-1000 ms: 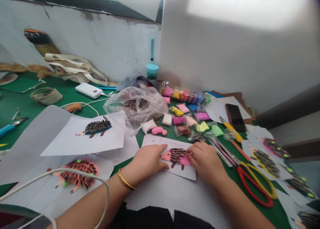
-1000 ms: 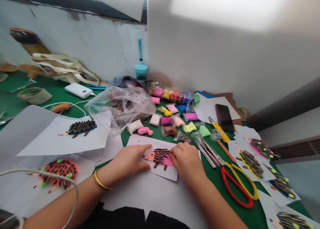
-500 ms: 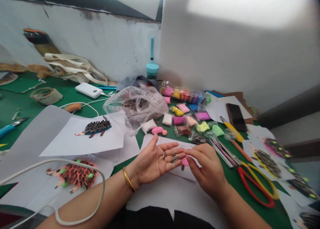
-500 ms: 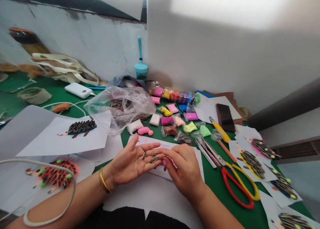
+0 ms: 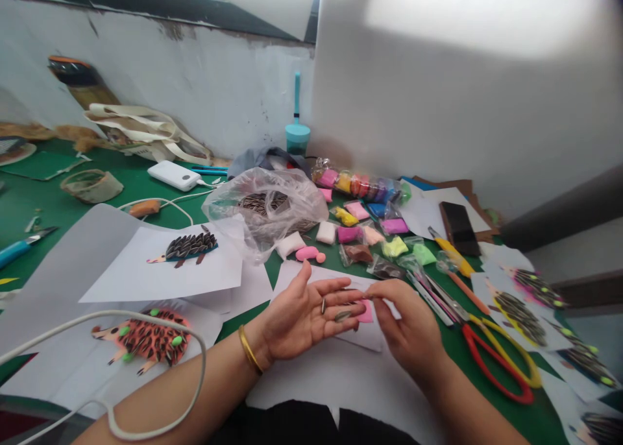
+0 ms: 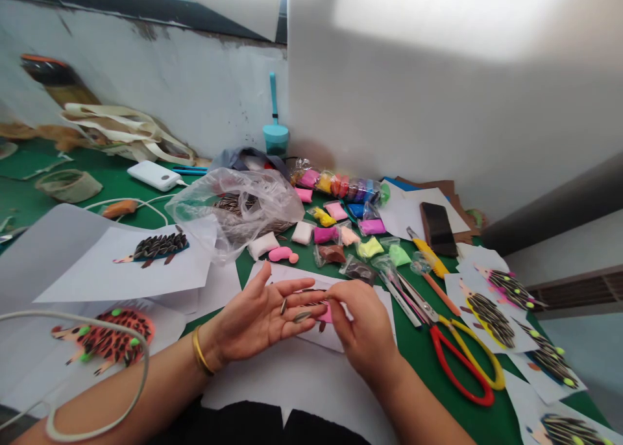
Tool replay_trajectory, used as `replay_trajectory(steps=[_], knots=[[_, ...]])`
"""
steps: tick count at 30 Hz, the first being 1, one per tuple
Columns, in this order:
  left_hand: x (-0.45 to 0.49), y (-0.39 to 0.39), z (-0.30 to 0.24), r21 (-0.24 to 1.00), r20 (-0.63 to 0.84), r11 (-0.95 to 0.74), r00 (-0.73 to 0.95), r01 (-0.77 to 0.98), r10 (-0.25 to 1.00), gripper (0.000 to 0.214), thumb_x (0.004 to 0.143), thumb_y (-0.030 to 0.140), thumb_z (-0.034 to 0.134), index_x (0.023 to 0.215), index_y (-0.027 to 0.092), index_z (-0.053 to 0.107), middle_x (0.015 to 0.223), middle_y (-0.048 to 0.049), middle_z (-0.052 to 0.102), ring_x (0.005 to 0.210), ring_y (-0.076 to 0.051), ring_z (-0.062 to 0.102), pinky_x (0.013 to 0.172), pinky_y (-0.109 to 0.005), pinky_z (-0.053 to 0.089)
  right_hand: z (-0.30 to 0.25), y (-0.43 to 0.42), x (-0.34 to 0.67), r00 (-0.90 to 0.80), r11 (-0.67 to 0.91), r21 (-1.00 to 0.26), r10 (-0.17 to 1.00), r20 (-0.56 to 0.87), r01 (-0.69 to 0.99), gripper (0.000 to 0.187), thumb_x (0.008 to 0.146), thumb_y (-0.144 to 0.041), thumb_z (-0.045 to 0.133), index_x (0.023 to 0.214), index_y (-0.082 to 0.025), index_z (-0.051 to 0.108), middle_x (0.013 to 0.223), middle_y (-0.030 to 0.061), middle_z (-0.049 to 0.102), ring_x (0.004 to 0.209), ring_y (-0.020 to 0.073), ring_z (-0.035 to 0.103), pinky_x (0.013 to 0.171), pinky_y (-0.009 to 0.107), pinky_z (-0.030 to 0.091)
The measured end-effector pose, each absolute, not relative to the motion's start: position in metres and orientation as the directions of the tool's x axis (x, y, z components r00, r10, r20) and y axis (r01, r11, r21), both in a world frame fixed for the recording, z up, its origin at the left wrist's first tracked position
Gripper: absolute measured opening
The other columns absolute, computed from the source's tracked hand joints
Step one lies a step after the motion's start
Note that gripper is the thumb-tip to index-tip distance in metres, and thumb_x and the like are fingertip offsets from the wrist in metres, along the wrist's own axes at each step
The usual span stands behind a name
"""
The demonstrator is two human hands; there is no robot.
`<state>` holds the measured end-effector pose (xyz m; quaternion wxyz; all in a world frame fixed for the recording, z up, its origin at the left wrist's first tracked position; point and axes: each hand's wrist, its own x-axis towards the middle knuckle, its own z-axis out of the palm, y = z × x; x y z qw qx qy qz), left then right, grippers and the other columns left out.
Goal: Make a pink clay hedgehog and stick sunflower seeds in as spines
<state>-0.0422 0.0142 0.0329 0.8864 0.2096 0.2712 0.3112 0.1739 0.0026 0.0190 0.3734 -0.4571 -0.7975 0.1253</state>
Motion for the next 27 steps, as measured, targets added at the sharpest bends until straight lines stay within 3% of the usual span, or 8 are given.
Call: replay_trajectory(steps=[3, 5, 7, 10, 13, 15, 20, 27], knots=[[-0.047, 0.021, 0.029, 0.675, -0.412, 0.614, 0.481, -0.409, 0.774, 0.068, 0.094, 0.069, 0.029, 0.119, 0.015, 0.060, 0.098, -0.0102, 0.064, 0.083, -0.015, 0.062, 0.067, -0.024, 0.049, 0.016, 0.011, 0.190, -0.214, 0.421, -0.536, 0.889, 0.405, 0.732, 0.020, 0.095, -0.026, 0.047, 0.100, -0.022, 0.066, 0.093, 0.0069, 0.070, 0.087, 0.0211, 0.064, 0.078, 0.034, 0.050], [-0.052, 0.027, 0.026, 0.794, -0.411, 0.513, 0.334, -0.325, 0.848, 0.058, 0.092, 0.066, 0.041, 0.111, 0.015, 0.063, 0.074, -0.0012, 0.054, 0.059, -0.009, 0.049, 0.049, -0.020, 0.034, 0.013, 0.017, 0.199, -0.256, 0.407, -0.506, 0.904, 0.342, 0.760, 0.022, 0.093, -0.025, 0.048, 0.102, -0.023, 0.068, 0.097, 0.0070, 0.072, 0.091, 0.0221, 0.065, 0.081, 0.035, 0.051], [-0.057, 0.031, 0.023, 0.898, -0.348, 0.399, 0.256, -0.187, 0.902, 0.048, 0.088, 0.059, 0.052, 0.102, 0.015, 0.064, 0.063, 0.0042, 0.045, 0.050, -0.007, 0.037, 0.046, -0.020, 0.025, 0.011, 0.020, 0.204, -0.277, 0.381, -0.484, 0.921, 0.273, 0.788, 0.023, 0.090, -0.024, 0.050, 0.103, -0.023, 0.069, 0.097, 0.0057, 0.073, 0.090, 0.0216, 0.066, 0.080, 0.034, 0.052], [-0.062, 0.032, 0.022, 0.965, -0.236, 0.191, 0.273, 0.181, 0.932, 0.038, 0.085, 0.052, 0.060, 0.096, 0.016, 0.068, 0.064, 0.0029, 0.051, 0.055, -0.010, 0.044, 0.053, -0.023, 0.032, 0.010, 0.021, 0.206, -0.281, 0.318, -0.464, 0.948, 0.148, 0.827, 0.017, 0.087, -0.025, 0.053, 0.092, -0.024, 0.070, 0.088, 0.0022, 0.072, 0.081, 0.0193, 0.065, 0.072, 0.031, 0.050], [-0.062, 0.029, 0.022, 0.801, -0.160, -0.048, 0.291, 0.596, 0.943, 0.040, 0.084, 0.053, 0.061, 0.109, 0.023, 0.070, 0.078, -0.0013, 0.066, 0.069, -0.017, 0.058, 0.064, -0.027, 0.040, 0.010, 0.020, 0.204, -0.317, 0.317, -0.425, 0.946, 0.072, 0.848, 0.017, 0.087, -0.024, 0.053, 0.077, -0.024, 0.067, 0.077, 0.0005, 0.068, 0.073, 0.0176, 0.061, 0.066, 0.029, 0.044], [-0.060, 0.026, 0.020, 0.639, -0.133, -0.165, 0.318, 0.752, 0.939, 0.047, 0.083, 0.056, 0.062, 0.118, 0.025, 0.067, 0.089, -0.0042, 0.071, 0.081, -0.022, 0.064, 0.071, -0.030, 0.044, 0.011, 0.020, 0.203, -0.323, 0.322, -0.394, 0.944, 0.066, 0.861, 0.019, 0.086, -0.023, 0.052, 0.073, -0.024, 0.066, 0.074, 0.0006, 0.067, 0.071, 0.0174, 0.059, 0.064, 0.028, 0.041], [-0.057, 0.024, 0.013, 0.459, -0.185, -0.275, 0.394, 0.845, 0.900, 0.067, 0.074, 0.058, 0.071, 0.131, 0.025, 0.060, 0.105, -0.0094, 0.072, 0.099, -0.031, 0.066, 0.080, -0.035, 0.048, 0.010, 0.019, 0.198, -0.341, 0.339, -0.366, 0.938, 0.064, 0.866, 0.018, 0.084, -0.020, 0.051, 0.079, -0.023, 0.068, 0.079, 0.0008, 0.069, 0.075, 0.0173, 0.061, 0.067, 0.028, 0.041], [-0.058, 0.023, 0.008, 0.378, -0.173, -0.329, 0.415, 0.865, 0.893, 0.062, 0.072, 0.052, 0.074, 0.127, 0.026, 0.060, 0.100, -0.0086, 0.072, 0.092, -0.031, 0.067, 0.074, -0.035, 0.047, 0.008, 0.019, 0.193, -0.354, 0.347, -0.317, 0.934, 0.037, 0.882, 0.016, 0.084, -0.019, 0.053, 0.077, -0.023, 0.066, 0.078, 0.0006, 0.068, 0.075, 0.0175, 0.061, 0.067, 0.028, 0.039]])
